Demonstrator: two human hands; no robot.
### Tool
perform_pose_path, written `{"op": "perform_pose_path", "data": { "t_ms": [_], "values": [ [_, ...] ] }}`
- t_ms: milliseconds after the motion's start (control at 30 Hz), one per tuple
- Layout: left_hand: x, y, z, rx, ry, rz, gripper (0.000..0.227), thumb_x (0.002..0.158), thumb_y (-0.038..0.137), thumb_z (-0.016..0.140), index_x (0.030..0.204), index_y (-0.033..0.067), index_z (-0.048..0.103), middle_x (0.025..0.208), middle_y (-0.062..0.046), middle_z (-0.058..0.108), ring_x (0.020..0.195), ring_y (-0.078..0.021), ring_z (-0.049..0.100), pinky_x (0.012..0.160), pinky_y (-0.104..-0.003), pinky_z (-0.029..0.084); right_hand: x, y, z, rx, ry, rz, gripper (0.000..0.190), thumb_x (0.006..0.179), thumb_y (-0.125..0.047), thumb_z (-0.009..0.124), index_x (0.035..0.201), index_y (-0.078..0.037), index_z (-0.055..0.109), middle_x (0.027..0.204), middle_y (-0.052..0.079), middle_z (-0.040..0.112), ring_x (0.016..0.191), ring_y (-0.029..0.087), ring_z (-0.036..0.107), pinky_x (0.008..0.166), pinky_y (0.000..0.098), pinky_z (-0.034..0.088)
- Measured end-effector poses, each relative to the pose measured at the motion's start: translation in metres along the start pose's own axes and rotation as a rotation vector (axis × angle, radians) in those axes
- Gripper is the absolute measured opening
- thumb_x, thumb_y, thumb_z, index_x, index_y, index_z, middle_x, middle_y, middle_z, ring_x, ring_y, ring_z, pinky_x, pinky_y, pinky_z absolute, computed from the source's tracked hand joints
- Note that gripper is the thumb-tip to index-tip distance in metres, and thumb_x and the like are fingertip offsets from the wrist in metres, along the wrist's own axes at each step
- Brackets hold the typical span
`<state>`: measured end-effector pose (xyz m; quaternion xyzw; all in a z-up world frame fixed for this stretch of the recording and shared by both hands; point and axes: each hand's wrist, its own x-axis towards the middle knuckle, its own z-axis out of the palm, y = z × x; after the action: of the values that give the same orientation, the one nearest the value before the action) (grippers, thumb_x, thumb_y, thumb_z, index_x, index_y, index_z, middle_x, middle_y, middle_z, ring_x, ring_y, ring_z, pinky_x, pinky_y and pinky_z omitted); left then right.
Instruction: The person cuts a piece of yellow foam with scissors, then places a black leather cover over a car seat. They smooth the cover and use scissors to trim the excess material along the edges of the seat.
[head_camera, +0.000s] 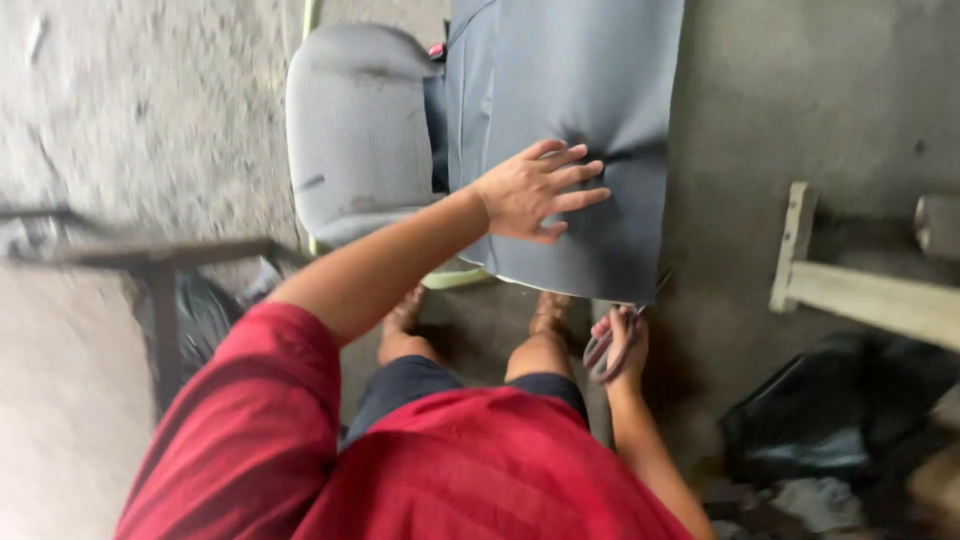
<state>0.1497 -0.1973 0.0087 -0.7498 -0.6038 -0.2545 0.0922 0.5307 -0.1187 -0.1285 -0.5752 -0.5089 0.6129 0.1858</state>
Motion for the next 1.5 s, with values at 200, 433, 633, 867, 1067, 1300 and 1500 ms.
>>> {"op": "perform_pose_path", "data": {
  "t_ms": [200, 433, 633, 867, 1067, 1300, 1500],
  "values": [
    [0.026, 0.007, -0.027, 0.070, -0.261, 0.046, 0.089, 0.073, 0.067, 0.078, 0.145, 0.0188, 0.057, 0.138, -0.019, 0.054, 0.117, -0.0432, 0.053, 0.113, -0.056, 0.032, -0.145, -0.028, 0.113, 0.401, 0.274, 0.256, 0.026, 0.095, -0.026, 0.067, 0.113, -0.009, 0.059, 0.082, 0.014, 0.063, 0.072, 0.021, 0.066, 0.069, 0.0312, 0.060],
    [0.044, 0.005, -0.030, 0.077, -0.434, -0.018, 0.088, 0.071, 0.060, 0.086, 0.143, 0.0193, 0.058, 0.158, -0.020, 0.027, 0.147, -0.0404, 0.013, 0.109, -0.066, 0.039, -0.136, -0.045, 0.154, 0.493, 0.246, -0.021, 0.037, 0.094, -0.024, 0.070, 0.122, -0.008, 0.050, 0.106, 0.017, 0.068, 0.093, 0.023, 0.073, 0.091, 0.0351, 0.063],
    [0.046, 0.001, -0.023, 0.046, -0.392, -0.053, 0.087, 0.068, 0.059, 0.093, 0.139, 0.0233, 0.057, 0.153, -0.015, 0.030, 0.144, -0.0367, 0.018, 0.103, -0.063, 0.044, -0.130, -0.068, 0.216, 0.331, 0.201, -0.196, 0.047, 0.087, -0.022, 0.077, 0.113, -0.007, 0.040, 0.101, 0.018, 0.065, 0.041, 0.020, 0.060, 0.041, 0.0299, 0.054],
    [0.051, 0.000, -0.023, 0.058, -0.317, -0.064, 0.097, 0.066, 0.066, 0.096, 0.140, 0.0216, 0.052, 0.148, -0.013, 0.034, 0.139, -0.0336, 0.027, 0.098, -0.055, 0.049, -0.108, -0.059, 0.223, -0.052, 0.510, -0.217, 0.048, 0.072, -0.019, 0.090, 0.107, -0.004, 0.060, 0.111, 0.014, 0.073, 0.098, 0.026, 0.072, 0.093, 0.0380, 0.058],
    [0.047, -0.004, -0.029, -0.160, -0.384, -0.072, 0.102, 0.074, 0.053, 0.102, 0.151, 0.0231, 0.041, 0.153, -0.014, 0.024, 0.145, -0.0339, 0.009, 0.111, -0.065, 0.040, -0.101, -0.051, 0.214, -0.083, 0.426, -0.355, 0.047, 0.075, -0.011, 0.088, 0.111, -0.003, 0.057, 0.107, 0.013, 0.071, 0.094, 0.024, 0.071, 0.088, 0.0361, 0.059],
    [0.050, 0.010, -0.033, -0.050, -0.513, -0.109, 0.103, 0.079, 0.057, 0.092, 0.161, 0.0338, 0.034, 0.158, -0.016, 0.016, 0.146, -0.0361, 0.000, 0.116, -0.065, 0.033, -0.108, -0.036, 0.207, 0.132, 0.372, -0.354, 0.043, 0.083, -0.006, 0.084, 0.108, -0.004, 0.050, 0.094, 0.011, 0.065, 0.085, 0.022, 0.072, 0.087, 0.0351, 0.061],
    [0.048, 0.017, -0.030, -0.200, -0.475, -0.168, 0.088, 0.087, 0.068, 0.082, 0.156, 0.0327, 0.042, 0.158, -0.017, 0.017, 0.147, -0.0361, -0.006, 0.118, -0.070, 0.026, -0.134, -0.060, 0.190, 0.449, 0.506, -0.158, 0.031, 0.089, -0.014, 0.071, 0.108, -0.004, 0.050, 0.089, 0.017, 0.070, 0.073, 0.020, 0.072, 0.080, 0.0306, 0.066]
  ]
}}
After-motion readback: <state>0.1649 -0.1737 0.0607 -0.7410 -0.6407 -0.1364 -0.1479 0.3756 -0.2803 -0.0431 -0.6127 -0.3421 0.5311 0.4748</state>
